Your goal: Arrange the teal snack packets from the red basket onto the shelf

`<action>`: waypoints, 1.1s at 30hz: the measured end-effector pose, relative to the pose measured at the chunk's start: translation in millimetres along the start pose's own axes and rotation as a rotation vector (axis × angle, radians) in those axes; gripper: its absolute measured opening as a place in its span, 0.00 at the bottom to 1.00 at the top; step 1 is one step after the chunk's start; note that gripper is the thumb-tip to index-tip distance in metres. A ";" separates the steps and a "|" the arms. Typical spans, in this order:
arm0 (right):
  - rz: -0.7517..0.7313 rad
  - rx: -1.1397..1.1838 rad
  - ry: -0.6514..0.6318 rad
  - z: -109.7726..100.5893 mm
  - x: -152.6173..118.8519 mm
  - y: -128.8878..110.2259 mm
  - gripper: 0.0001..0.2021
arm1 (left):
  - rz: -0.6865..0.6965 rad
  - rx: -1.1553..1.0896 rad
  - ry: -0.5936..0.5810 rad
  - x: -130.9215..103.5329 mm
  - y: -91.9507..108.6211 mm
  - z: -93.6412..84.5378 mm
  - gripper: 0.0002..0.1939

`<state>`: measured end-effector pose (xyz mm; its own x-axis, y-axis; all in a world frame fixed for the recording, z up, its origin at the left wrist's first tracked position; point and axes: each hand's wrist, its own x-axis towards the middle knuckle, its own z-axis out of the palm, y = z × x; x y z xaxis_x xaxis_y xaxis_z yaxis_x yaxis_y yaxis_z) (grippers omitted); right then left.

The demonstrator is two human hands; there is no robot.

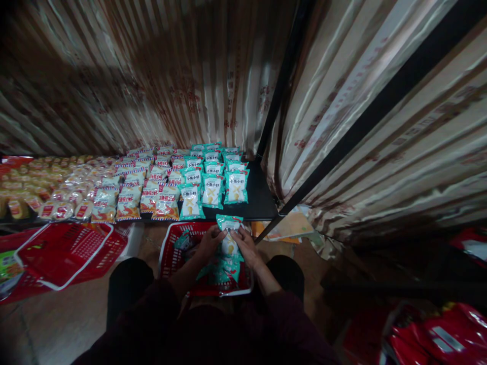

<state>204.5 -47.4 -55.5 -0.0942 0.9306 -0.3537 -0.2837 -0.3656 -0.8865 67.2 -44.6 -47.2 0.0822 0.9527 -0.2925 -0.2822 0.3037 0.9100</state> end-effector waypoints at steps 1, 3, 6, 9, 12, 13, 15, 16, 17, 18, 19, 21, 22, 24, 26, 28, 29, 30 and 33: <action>-0.005 0.001 -0.004 0.4 0.2 -0.1 0.29 | 0.001 0.011 0.012 -1.1 1.8 0.4 0.23; -0.020 0.008 -0.001 2.1 0.7 0.2 0.29 | 0.009 0.039 0.033 -2.8 4.0 0.6 0.21; -0.040 0.023 0.012 5.6 1.3 0.3 0.29 | 0.043 0.098 0.064 -3.1 3.7 -0.7 0.18; -0.056 0.026 0.000 8.0 1.1 -0.6 0.29 | 0.089 0.167 0.083 -0.8 1.4 -3.8 0.15; -0.054 0.031 -0.023 7.1 0.6 -1.0 0.27 | 0.140 0.220 0.115 2.5 0.7 -7.1 0.13; -0.044 0.038 -0.025 6.1 0.6 -0.7 0.27 | 0.152 0.228 0.130 3.4 0.9 -7.8 0.12; -0.016 0.053 -0.011 3.4 1.2 0.5 0.28 | 0.165 0.219 0.153 5.1 1.5 -8.4 0.12; -0.005 0.058 0.000 1.9 1.7 1.1 0.29 | 0.167 0.206 0.161 5.9 1.6 -8.3 0.13; 0.001 0.059 0.007 0.5 2.4 1.6 0.29 | 0.168 0.187 0.166 6.8 1.5 -8.1 0.13; 0.000 0.055 0.009 -0.8 3.1 1.9 0.30 | 0.170 0.169 0.170 7.8 1.1 -7.8 0.14; -0.004 0.049 0.004 -1.7 3.8 1.9 0.30 | 0.173 0.154 0.174 8.9 0.5 -7.6 0.15; -0.015 0.028 -0.018 -2.8 4.8 1.3 0.30 | 0.179 0.137 0.179 11.4 -1.4 -7.5 0.16; -0.020 0.019 -0.024 -2.8 5.1 0.8 0.30 | 0.182 0.135 0.179 12.8 -2.5 -7.5 0.16; -0.030 0.020 -0.017 -2.1 5.3 -0.2 0.31 | 0.189 0.142 0.178 15.2 -4.4 -7.8 0.16; -0.040 0.031 0.006 -0.7 5.1 -0.9 0.31 | 0.196 0.150 0.182 16.8 -5.3 -7.8 0.15; -0.046 0.030 0.022 0.9 4.4 -1.8 0.30 | 0.190 0.148 0.188 16.9 -4.6 -7.4 0.15; -0.051 0.026 0.029 1.8 4.0 -2.4 0.30 | 0.182 0.141 0.190 16.3 -3.6 -7.0 0.16; -0.057 0.021 0.034 2.7 3.5 -3.2 0.30 | 0.171 0.132 0.188 15.3 -2.4 -6.5 0.16; -0.075 0.016 0.050 5.2 2.0 -6.4 0.30 | 0.127 0.069 0.155 10.0 2.5 -4.9 0.18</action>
<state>201.1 -43.2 -49.0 -0.0243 0.9531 -0.3017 -0.3034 -0.2946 -0.9062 62.7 -34.3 -49.2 -0.0998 0.9723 -0.2113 -0.2147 0.1863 0.9588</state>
